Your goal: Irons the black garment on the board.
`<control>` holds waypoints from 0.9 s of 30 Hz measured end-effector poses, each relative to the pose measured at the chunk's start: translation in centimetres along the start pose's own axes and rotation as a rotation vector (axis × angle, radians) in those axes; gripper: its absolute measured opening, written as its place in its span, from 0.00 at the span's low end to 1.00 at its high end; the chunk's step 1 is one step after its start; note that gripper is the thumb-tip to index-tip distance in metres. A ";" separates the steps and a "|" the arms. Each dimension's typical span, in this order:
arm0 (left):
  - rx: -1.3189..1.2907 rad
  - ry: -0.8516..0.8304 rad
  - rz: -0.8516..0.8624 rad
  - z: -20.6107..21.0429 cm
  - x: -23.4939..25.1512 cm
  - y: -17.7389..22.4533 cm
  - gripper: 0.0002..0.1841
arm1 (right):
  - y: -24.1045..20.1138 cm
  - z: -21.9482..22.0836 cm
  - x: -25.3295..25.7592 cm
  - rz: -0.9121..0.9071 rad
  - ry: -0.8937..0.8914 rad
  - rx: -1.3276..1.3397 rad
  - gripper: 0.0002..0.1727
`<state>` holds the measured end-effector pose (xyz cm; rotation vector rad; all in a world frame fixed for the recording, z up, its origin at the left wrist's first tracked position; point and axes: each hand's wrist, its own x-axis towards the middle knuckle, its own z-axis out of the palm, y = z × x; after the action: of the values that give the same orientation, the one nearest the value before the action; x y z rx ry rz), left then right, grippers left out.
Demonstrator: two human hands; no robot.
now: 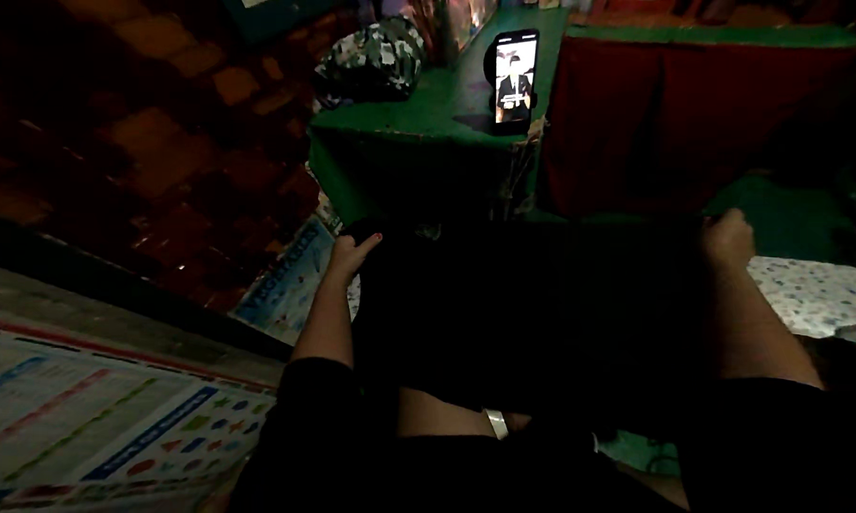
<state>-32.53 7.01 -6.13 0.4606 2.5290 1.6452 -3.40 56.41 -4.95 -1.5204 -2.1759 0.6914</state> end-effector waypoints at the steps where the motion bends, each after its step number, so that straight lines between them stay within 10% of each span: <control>1: 0.013 -0.002 -0.033 0.2 0.9 0.0 0.24 | 0.7 0.8 0.2 0.032 -0.012 -0.005 0.27; 12: 0.468 -0.188 -0.340 3.4 4.6 -0.7 0.36 | 3.2 0.0 0.8 0.117 -0.046 -0.169 0.27; 27: -0.102 0.445 -0.116 -0.7 -11.9 -5.2 0.27 | 16.3 -6.0 -13.5 -0.251 -0.188 0.106 0.40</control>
<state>-22.48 0.88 -11.62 -0.0743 2.6755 2.0024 16.72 49.39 -10.48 -1.1431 -2.3725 0.8774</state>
